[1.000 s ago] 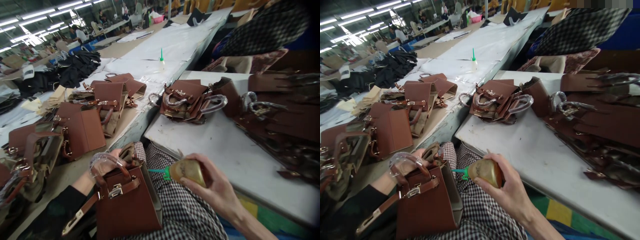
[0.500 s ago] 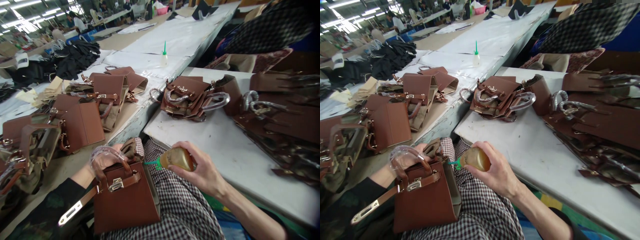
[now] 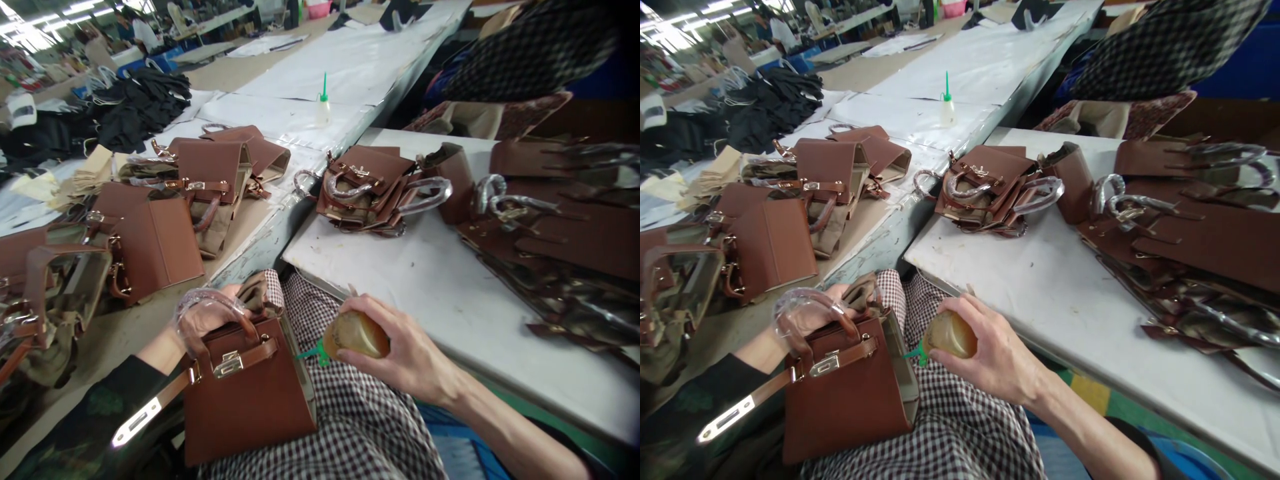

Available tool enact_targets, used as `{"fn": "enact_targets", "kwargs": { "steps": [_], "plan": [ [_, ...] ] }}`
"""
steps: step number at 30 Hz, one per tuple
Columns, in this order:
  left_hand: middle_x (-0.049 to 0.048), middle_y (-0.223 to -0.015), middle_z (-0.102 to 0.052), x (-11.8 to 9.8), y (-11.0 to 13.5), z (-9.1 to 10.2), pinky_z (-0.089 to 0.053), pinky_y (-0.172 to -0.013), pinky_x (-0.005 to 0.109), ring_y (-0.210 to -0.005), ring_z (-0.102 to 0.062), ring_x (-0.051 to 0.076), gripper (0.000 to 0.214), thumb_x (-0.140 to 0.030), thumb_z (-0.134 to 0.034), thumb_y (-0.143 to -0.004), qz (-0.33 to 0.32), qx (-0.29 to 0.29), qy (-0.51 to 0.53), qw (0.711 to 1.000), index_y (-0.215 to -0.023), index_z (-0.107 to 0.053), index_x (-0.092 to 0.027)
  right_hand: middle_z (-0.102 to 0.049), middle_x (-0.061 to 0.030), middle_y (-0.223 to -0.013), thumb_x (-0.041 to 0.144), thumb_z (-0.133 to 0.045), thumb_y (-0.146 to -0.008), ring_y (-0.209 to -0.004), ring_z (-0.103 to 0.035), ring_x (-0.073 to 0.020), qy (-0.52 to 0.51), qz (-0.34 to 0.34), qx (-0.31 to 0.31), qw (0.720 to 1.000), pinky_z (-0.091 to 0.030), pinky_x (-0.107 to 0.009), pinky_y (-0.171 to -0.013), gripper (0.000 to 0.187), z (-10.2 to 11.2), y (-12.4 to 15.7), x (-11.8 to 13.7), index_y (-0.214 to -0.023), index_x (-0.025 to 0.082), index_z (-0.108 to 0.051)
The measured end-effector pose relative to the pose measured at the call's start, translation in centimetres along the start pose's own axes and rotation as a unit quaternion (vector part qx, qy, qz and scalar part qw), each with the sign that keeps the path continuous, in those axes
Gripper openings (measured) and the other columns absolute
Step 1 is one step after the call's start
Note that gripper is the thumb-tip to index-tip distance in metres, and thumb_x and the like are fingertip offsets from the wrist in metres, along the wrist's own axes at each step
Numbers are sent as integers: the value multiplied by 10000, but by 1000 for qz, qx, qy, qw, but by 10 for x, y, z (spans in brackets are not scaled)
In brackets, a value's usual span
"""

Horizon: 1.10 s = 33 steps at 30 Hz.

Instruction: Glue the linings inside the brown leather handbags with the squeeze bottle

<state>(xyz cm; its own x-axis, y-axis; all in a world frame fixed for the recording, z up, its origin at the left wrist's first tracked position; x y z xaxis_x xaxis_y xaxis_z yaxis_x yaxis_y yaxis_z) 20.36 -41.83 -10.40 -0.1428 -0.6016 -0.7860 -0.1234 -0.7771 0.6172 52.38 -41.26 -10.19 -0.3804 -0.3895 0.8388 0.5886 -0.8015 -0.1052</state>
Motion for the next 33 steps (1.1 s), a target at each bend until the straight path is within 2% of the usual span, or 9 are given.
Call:
{"fn": "enact_targets", "kwargs": {
  "steps": [4,11,15,18,20,23,25,29,33],
  "plan": [
    [-3,-876,-780,-11,4,-9,-566,-755,277,-852,-716,251,343,-175,-856,-645,-4,6,-16,1000,-962,-724,-172,-683,-49,-1083,350,-812,-905,-904,-676,-229,-5,-14,34,999,-550,-397,-795,407,-3,5,-1,-1239,232,-610],
    [-4,-867,-759,4,-1,-5,-562,-715,262,-831,-709,232,249,-205,-807,-767,20,15,-27,999,-988,-699,-169,-705,-51,-1083,295,-827,-873,-913,-684,-232,-1,-27,71,997,-557,-400,-803,389,-9,11,-1,-1204,230,-633],
    [14,-839,-754,3,-1,-7,-568,-756,273,-846,-700,237,194,-252,-824,-776,23,28,-38,999,-896,-699,-164,-732,-27,-1041,267,-846,-831,-879,-696,-224,-15,-52,88,995,-559,-375,-776,357,-7,11,-2,-1141,243,-671],
    [7,-825,-749,-2,2,-11,-567,-745,276,-827,-694,238,222,-272,-843,-742,16,27,-37,999,-863,-684,-175,-747,-21,-1014,318,-837,-834,-831,-696,-221,-35,-75,53,995,-552,-358,-722,353,1,9,-5,-1139,244,-674],
    [0,-847,-755,-4,4,-12,-567,-730,276,-818,-691,234,263,-244,-847,-710,8,18,-33,999,-911,-691,-177,-743,-29,-999,397,-821,-862,-818,-692,-227,-41,-76,-5,996,-547,-363,-708,384,8,8,-6,-1171,238,-657],
    [-4,-871,-762,-5,4,-12,-568,-731,275,-804,-683,220,293,-195,-836,-694,-5,7,-26,1000,-950,-695,-177,-724,-46,-1023,435,-806,-890,-862,-691,-241,-27,-37,-101,994,-554,-386,-751,406,14,4,-3,-1193,231,-629],
    [-9,-892,-768,-5,4,-11,-566,-747,267,-828,-682,214,285,-179,-828,-696,-15,9,-24,1000,-951,-703,-177,-711,-57,-1058,414,-810,-896,-904,-690,-246,-12,2,-135,991,-560,-396,-792,405,13,1,0,-1201,230,-617],
    [-17,-934,-781,-7,4,-15,-561,-818,266,-899,-690,215,269,-142,-782,-719,-32,35,-22,999,-981,-729,-164,-677,-82,-1116,399,-810,-920,-977,-691,-252,19,63,-143,988,-575,-398,-853,456,4,-3,6,-1269,221,-576],
    [-30,-906,-784,-7,5,-16,-554,-809,252,-860,-690,185,200,-128,-729,-779,-41,52,-19,998,-978,-734,-153,-649,-98,-1146,379,-779,-948,-994,-686,-254,49,79,-128,987,-582,-382,-842,467,0,-1,8,-1315,215,-542]
  ]
}}
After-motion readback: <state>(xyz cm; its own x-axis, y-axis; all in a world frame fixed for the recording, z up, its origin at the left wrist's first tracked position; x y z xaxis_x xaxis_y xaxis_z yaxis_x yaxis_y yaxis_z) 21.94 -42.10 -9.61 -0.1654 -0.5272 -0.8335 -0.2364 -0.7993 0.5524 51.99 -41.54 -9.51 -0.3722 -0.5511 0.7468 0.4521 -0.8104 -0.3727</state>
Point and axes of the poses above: each hand's wrist, its own y-axis away from the middle knuckle, its own z-axis out of the back of the hand, x = y × z, the point moved 4 cm from there along -y, towards the middle knuckle
